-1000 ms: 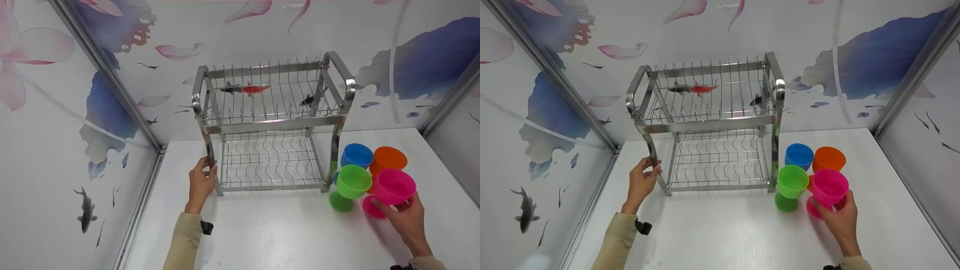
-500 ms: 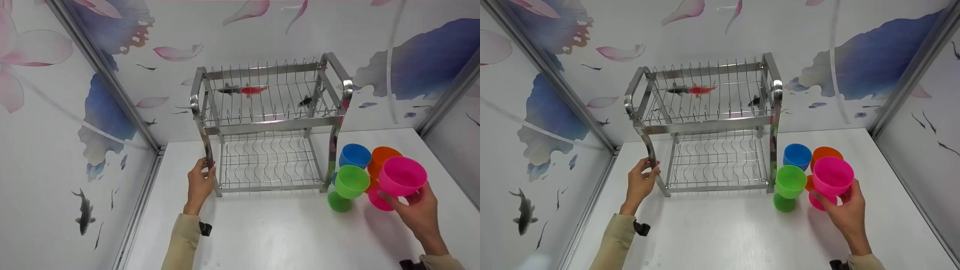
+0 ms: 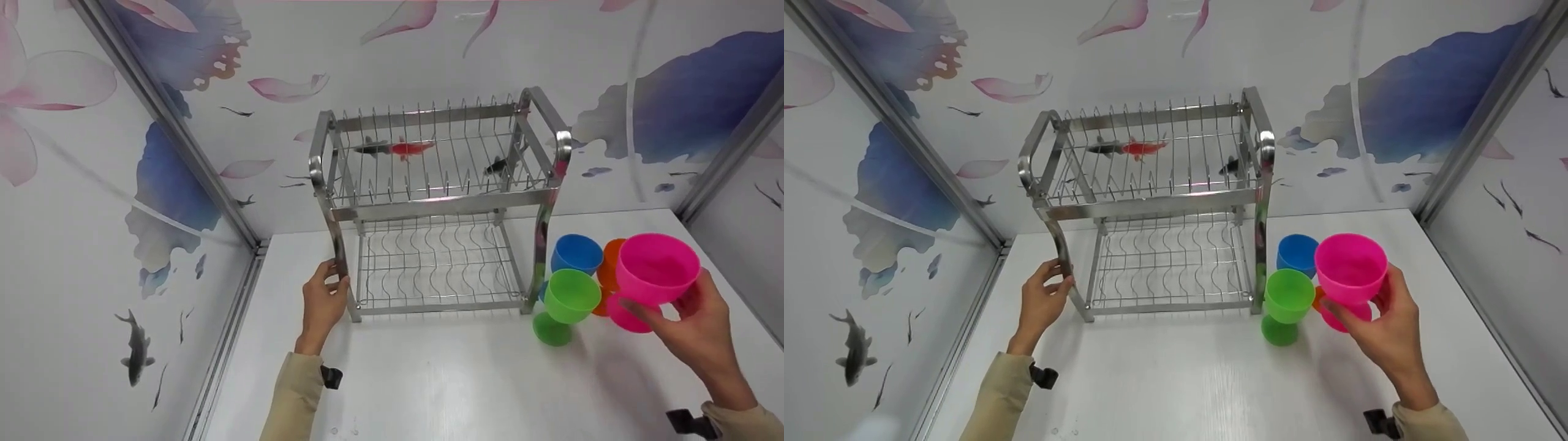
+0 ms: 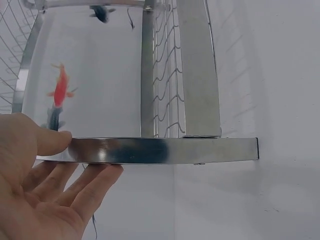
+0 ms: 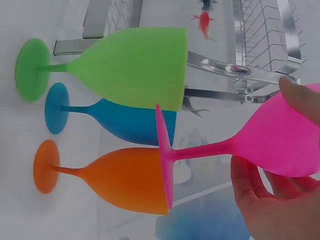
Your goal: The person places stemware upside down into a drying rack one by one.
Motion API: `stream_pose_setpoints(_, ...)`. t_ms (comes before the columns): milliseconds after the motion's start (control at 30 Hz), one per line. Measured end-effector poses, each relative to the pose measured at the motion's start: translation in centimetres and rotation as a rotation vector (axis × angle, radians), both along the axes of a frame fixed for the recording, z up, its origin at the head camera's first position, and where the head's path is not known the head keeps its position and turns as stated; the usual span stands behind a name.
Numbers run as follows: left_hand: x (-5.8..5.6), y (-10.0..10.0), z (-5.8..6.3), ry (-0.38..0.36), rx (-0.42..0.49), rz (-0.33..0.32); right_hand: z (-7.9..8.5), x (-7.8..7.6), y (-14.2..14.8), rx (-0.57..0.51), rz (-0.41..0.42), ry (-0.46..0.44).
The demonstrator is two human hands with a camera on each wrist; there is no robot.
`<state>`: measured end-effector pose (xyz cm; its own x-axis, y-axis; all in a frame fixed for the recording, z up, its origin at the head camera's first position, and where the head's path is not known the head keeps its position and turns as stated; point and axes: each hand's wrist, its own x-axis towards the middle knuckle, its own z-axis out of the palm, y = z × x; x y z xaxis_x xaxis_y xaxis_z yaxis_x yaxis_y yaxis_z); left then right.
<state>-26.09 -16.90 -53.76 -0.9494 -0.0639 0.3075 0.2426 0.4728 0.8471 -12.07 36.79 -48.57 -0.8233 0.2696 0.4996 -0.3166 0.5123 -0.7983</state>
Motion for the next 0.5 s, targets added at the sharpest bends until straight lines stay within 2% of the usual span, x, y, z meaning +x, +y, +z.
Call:
stream_pose_setpoints(133,0.4,-0.4,0.4,-0.001,-0.001,-0.025,1.7,-0.1,-0.7,0.076,0.015,0.007)
stream_pose_setpoints(267,1.0,-0.7,1.2,0.043,-0.017,-0.023,3.3,-0.2,-1.7,0.160,0.041,0.026)
stream_pose_setpoints(400,1.9,-0.7,2.3,0.103,-0.060,-0.019,4.4,-0.9,-2.9,0.257,0.090,0.108)
stream_pose_setpoints(500,2.6,-0.5,3.2,0.139,-0.084,-0.046,5.0,-1.7,-3.9,0.324,0.139,0.184)
